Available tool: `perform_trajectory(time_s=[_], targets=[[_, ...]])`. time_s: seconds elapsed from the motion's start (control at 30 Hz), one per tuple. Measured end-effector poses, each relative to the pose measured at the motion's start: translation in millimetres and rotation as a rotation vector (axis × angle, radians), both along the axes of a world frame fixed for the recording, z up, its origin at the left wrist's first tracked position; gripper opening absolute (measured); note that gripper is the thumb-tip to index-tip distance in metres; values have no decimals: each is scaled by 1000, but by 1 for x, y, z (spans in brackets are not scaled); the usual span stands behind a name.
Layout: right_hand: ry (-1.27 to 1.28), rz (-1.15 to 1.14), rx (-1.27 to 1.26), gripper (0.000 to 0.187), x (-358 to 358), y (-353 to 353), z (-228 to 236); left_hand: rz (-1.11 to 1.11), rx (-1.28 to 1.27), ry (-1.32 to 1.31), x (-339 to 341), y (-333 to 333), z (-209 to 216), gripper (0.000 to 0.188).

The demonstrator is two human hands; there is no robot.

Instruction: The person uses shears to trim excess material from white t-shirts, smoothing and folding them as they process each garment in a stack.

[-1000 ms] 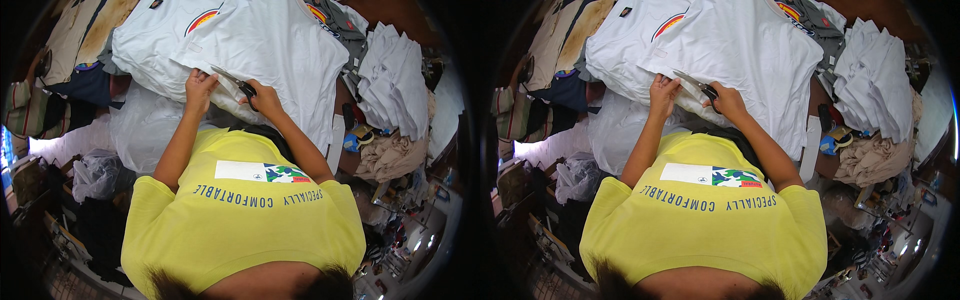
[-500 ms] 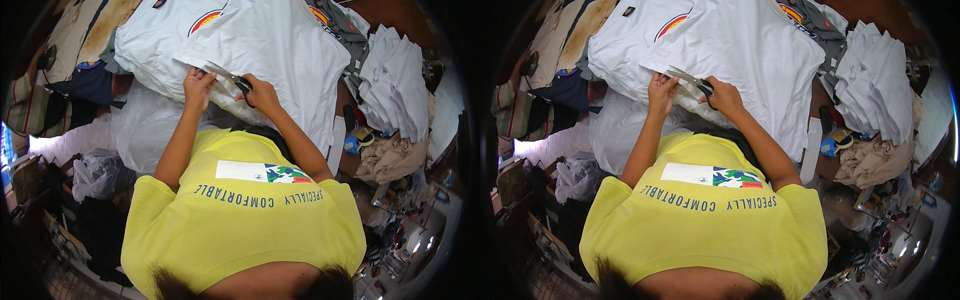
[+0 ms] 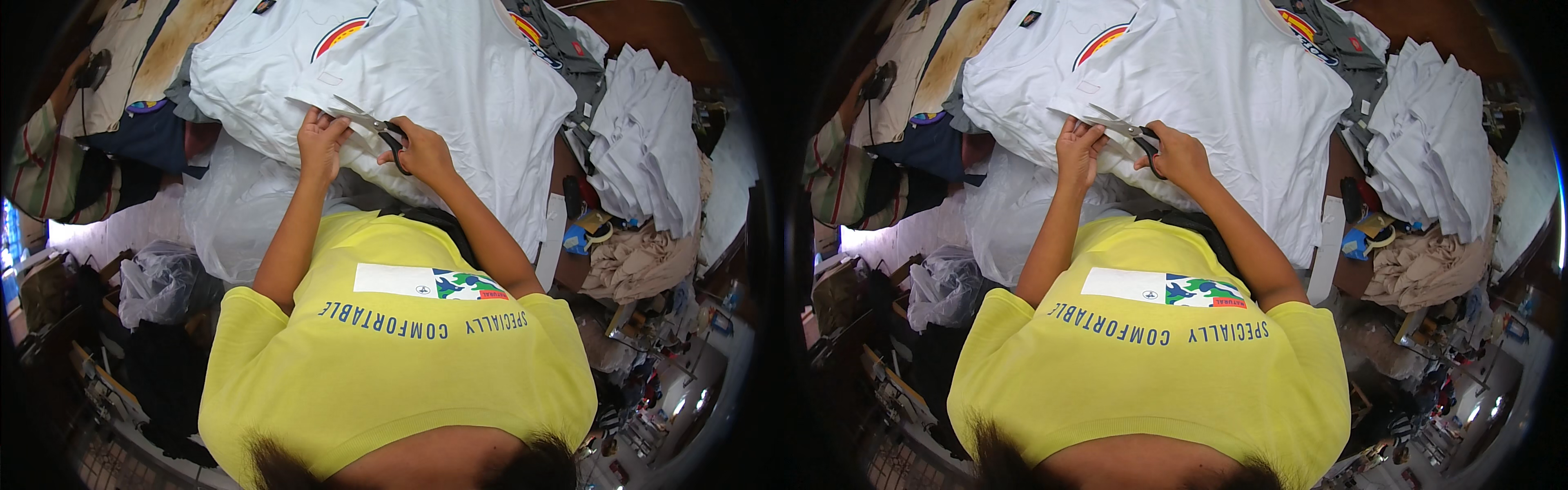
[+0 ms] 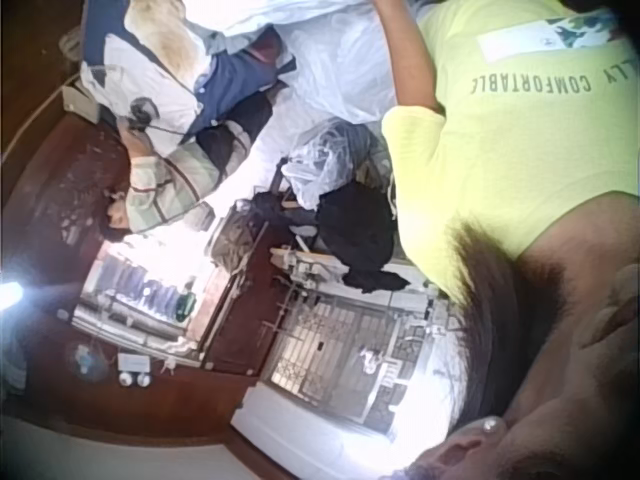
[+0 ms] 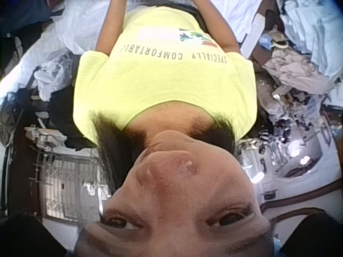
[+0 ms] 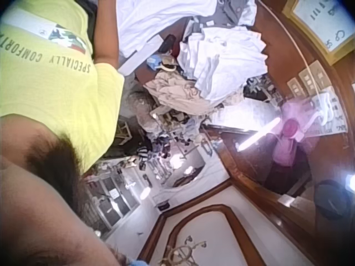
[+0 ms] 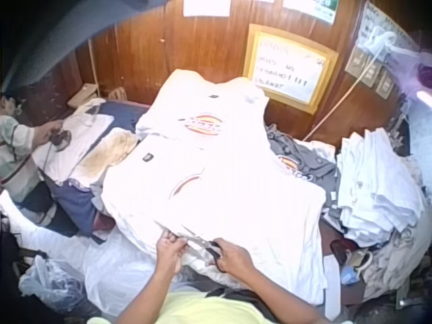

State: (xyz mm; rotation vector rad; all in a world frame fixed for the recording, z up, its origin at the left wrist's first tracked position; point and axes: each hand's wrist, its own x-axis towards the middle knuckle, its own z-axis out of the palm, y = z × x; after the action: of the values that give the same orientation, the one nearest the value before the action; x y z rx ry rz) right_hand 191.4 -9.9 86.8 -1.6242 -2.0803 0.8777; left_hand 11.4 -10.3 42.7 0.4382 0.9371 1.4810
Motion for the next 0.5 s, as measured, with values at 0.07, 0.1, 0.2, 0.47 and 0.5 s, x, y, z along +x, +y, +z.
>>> perform_trajectory(time_s=[0.07,0.1,0.2,0.47,0.5], targets=[[6,7,-19,57,4,0,-8,12,-5,-4,-1,1,3,41],[21,3,-39,57,7,-1,-13,18,-7,-6,-1,2,4,40],[50,5,-50,54,10,-2,-15,43,1,-85,-9,7,4,36],[8,-4,15,56,-10,5,6,25,22,-44,-13,7,1,32],[5,-1,16,53,-11,6,8,28,20,-39,-13,6,2,32]])
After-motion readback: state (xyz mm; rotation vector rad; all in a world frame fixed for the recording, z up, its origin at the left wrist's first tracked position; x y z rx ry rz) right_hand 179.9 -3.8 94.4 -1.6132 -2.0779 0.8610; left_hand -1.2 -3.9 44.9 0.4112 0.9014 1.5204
